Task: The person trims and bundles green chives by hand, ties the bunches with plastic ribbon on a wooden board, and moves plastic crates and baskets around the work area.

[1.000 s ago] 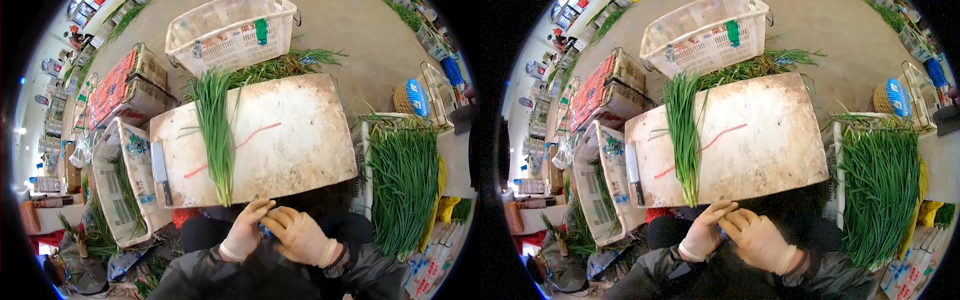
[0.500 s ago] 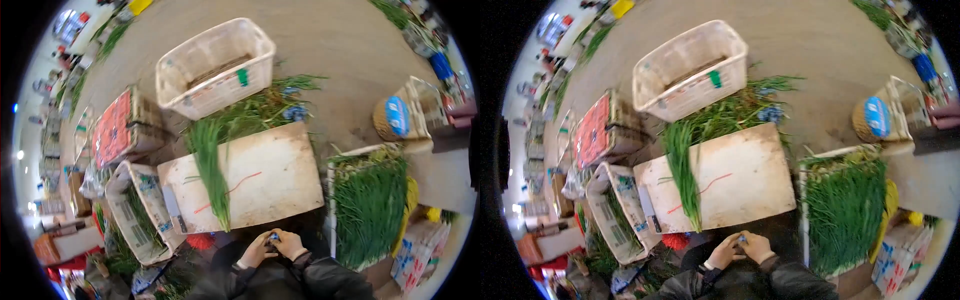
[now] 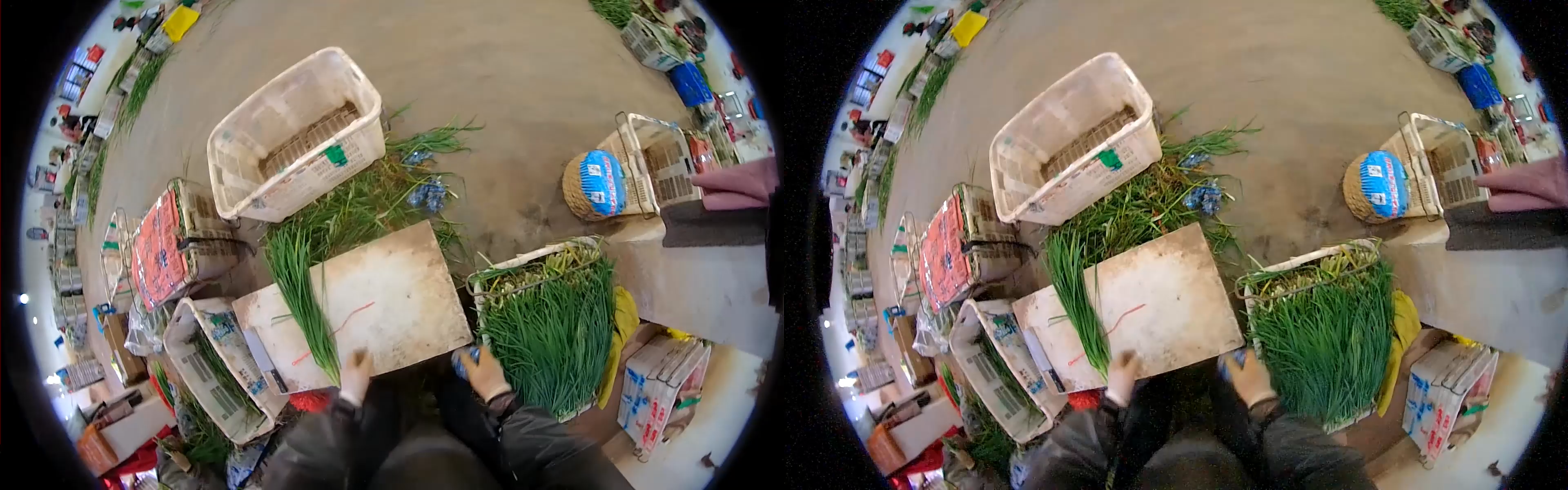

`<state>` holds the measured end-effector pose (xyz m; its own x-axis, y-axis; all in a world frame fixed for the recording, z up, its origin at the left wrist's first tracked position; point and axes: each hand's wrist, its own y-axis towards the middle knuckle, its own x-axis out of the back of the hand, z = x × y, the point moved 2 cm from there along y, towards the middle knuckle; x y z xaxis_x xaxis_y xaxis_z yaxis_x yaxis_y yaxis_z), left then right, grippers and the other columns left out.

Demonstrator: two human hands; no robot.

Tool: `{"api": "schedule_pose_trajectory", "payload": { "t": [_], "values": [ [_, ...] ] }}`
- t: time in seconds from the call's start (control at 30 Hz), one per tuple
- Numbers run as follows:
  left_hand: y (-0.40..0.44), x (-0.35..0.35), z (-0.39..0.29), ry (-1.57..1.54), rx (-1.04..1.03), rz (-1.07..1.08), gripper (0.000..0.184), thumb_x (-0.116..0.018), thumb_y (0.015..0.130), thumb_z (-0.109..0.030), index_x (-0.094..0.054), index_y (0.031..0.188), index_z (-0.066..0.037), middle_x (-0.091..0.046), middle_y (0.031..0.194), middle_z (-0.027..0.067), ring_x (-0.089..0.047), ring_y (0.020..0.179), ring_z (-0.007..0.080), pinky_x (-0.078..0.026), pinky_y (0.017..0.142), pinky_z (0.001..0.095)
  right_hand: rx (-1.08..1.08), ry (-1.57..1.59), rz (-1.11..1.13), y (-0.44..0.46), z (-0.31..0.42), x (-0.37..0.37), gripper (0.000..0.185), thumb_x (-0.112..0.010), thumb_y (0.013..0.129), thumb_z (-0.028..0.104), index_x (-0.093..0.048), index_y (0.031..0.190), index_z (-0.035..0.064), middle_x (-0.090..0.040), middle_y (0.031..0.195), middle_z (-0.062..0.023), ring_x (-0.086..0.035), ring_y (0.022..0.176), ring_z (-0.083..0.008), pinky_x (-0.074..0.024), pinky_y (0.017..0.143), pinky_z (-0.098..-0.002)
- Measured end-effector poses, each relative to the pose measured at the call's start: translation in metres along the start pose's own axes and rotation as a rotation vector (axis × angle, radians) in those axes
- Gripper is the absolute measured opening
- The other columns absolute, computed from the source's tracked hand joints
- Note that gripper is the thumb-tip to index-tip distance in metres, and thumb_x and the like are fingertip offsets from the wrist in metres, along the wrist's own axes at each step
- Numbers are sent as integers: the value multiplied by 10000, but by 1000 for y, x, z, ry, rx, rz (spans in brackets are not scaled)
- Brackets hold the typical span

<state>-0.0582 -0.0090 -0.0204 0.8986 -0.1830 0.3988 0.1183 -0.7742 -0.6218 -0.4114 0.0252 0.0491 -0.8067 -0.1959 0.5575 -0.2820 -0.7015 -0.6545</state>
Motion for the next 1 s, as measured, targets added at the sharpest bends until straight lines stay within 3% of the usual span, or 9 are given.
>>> {"api": "schedule_pose_trajectory", "payload": {
  "t": [0.03,0.1,0.2,0.37,0.53,0.63,0.77,0.8,1.0],
  "values": [
    [32,-4,-10,217,-236,-140,373,-685,998,-221,-630,1258,41,-719,974,152,-705,890,274,-577,815,387,-13,67,-19,19,18,17,557,-657,981,487,-568,1226,-5,-707,969,-323,-675,953,-524,-532,829,-565],
    [80,-7,-76,145,-234,-150,501,-701,974,-316,-614,1344,10,-684,1242,247,-648,1166,436,-502,1039,464,104,119,-147,64,43,37,517,-698,971,379,-542,1270,-13,-702,961,-275,-684,911,-477,-547,824,-510],
    [161,-15,-128,342,-478,-206,581,-701,960,-352,-568,1410,-9,-564,1445,247,-500,1378,420,-401,1162,467,293,-54,-223,132,89,69,676,-729,949,256,-423,1446,-86,-546,1331,-312,-589,1193,-433,-489,1010,-482],
    [256,-47,-104,649,-674,-323,705,-682,930,-361,-458,1518,-41,-449,1560,214,-362,1492,397,-223,1249,568,644,-298,-247,243,123,73,1040,-824,870,267,-190,1653,10,-380,1584,-321,-389,1464,-461,-357,1198,-470],
    [261,-42,-99,672,-615,-246,714,-622,960,-449,-472,1515,-25,-435,1584,202,-332,1515,377,-162,1273,564,231,356,27,336,96,63,930,-735,973,385,-207,1678,87,-309,1689,-196,-341,1530,-319,-355,1196,-435],
    [263,-38,-96,570,-633,-232,682,-597,980,-442,-498,1500,-13,-477,1551,221,-363,1498,386,-159,1278,558,421,-66,-147,360,130,41,789,-700,997,353,-314,1649,128,-427,1611,-206,-423,1475,-353,-383,1176,-454],
    [267,-38,-94,552,-593,-170,694,-592,985,-435,-477,1511,3,-469,1549,229,-351,1500,392,-157,1278,559,771,-722,-333,357,267,4,712,-734,934,249,-437,1570,129,-555,1469,-195,-501,1372,-409,-416,1138,-493],
    [267,-37,-95,558,-592,-176,678,-596,984,-428,-498,1489,13,-484,1532,231,-366,1484,400,-177,1270,566,901,-711,-354,358,305,-8,746,-778,847,189,-475,1525,124,-568,1437,-175,-513,1350,-403,-422,1126,-500],
    [268,-33,-94,499,-626,-212,668,-618,974,-456,-535,1454,0,-515,1502,214,-408,1453,389,-214,1253,570,1165,-969,-415,408,436,-72,780,-782,802,117,-460,1512,110,-534,1491,-126,-468,1429,-344,-374,1199,-467]
  ]
}}
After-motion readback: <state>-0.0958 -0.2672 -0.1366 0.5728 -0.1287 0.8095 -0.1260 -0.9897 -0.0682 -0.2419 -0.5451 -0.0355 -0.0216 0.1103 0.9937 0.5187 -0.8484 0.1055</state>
